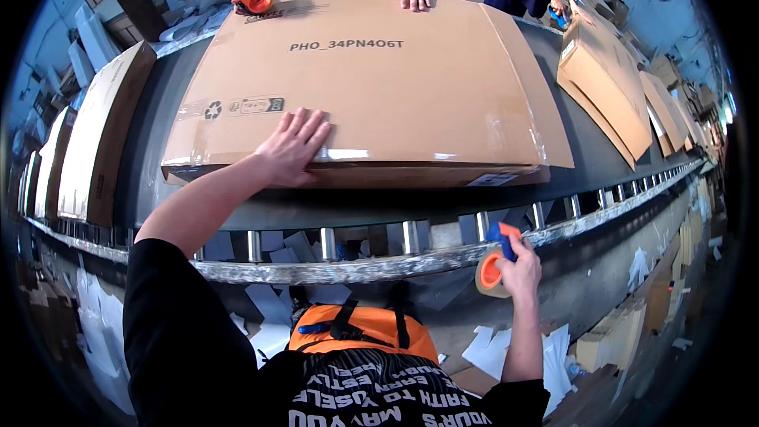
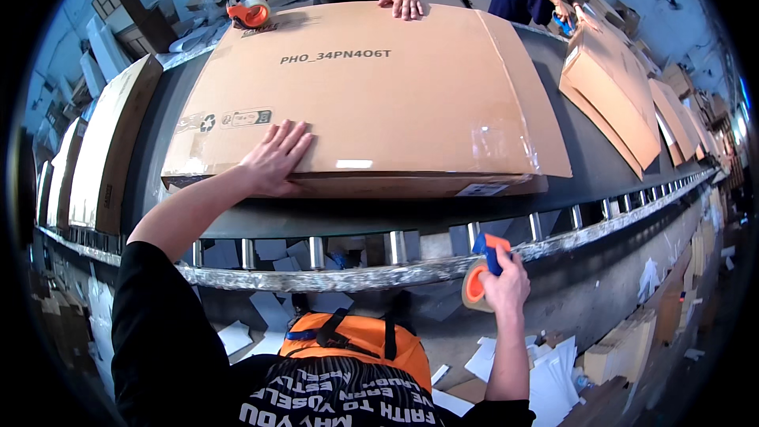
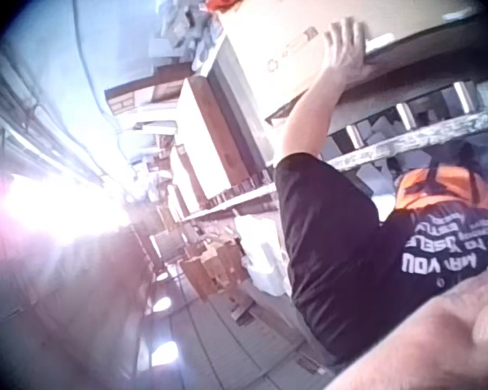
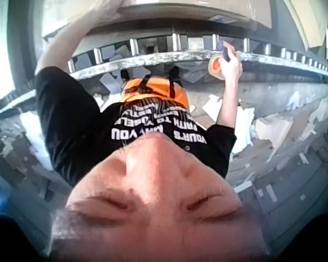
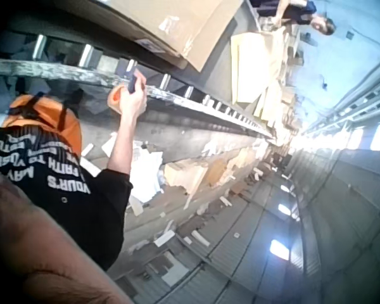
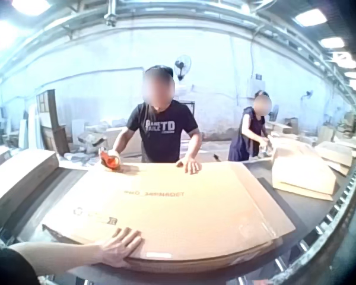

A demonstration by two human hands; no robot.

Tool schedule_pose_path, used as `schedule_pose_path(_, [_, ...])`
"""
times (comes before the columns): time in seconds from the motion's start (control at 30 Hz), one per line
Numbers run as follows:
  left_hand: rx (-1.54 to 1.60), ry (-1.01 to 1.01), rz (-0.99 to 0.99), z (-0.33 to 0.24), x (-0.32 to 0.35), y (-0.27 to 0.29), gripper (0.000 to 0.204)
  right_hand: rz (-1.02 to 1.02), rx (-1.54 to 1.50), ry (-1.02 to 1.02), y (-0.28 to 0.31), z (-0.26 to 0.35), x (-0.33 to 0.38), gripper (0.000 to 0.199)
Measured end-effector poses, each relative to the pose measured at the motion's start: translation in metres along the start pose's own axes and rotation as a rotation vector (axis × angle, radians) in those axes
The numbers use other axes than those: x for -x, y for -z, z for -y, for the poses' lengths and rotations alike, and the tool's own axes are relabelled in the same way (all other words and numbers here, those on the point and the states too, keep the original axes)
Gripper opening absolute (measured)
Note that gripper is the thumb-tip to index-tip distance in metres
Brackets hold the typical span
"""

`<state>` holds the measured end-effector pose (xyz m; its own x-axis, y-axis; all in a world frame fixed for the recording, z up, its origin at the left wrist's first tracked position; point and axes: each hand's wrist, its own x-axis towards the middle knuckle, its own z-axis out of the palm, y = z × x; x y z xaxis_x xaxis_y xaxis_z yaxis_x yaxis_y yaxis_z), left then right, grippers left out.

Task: The person tapes large cardboard boxes moving on a conveyor belt using a tape dispenser.

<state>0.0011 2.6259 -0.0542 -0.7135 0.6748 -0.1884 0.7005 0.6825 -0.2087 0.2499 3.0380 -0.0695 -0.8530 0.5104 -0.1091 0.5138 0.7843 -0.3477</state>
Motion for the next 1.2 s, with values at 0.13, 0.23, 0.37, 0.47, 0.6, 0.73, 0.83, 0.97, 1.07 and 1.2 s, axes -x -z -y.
schedule_pose_path(0.13, [0.033,-0.115,-0.156,0.014,0.005,-0.015,0.1,-0.069,-0.269,0.328,0.009,0.111,0.008,0.068])
schedule_pose_path(0.23, [0.102,-0.142,-0.246,0.006,0.002,-0.023,0.096,-0.088,-0.234,0.45,0.019,0.207,-0.007,0.065])
schedule_pose_path(0.37, [0.175,-0.128,-0.334,0.005,0.0,-0.039,0.093,-0.118,0.056,0.514,0.032,0.322,-0.042,0.056])
schedule_pose_path(0.47, [0.23,-0.131,-0.364,0.004,-0.001,-0.043,0.091,0.006,0.201,0.314,0.049,0.387,-0.052,0.051])
schedule_pose_path(0.6, [0.26,-0.14,-0.385,0.0,0.002,-0.043,0.09,0.431,0.429,0.194,0.011,0.395,-0.078,0.043])
schedule_pose_path(0.73, [0.237,-0.109,-0.39,0.008,0.008,-0.05,0.09,0.392,0.302,0.323,-0.007,0.317,-0.022,0.048])
schedule_pose_path(0.83, [0.23,-0.109,-0.415,0.005,0.006,-0.045,0.09,0.474,0.289,0.29,-0.041,0.276,0.025,0.046])
schedule_pose_path(0.97, [0.172,-0.115,-0.404,0.001,0.006,-0.039,0.09,0.409,0.439,0.305,-0.091,0.314,0.003,0.035])
schedule_pose_path(1.07, [0.231,-0.109,-0.47,0.009,0.012,-0.043,0.09,0.415,0.495,0.463,-0.141,0.324,0.012,0.032])
schedule_pose_path(1.2, [0.231,-0.149,-0.246,0.079,0.071,-0.048,0.104,0.399,0.263,0.284,-0.135,0.301,0.054,0.046])
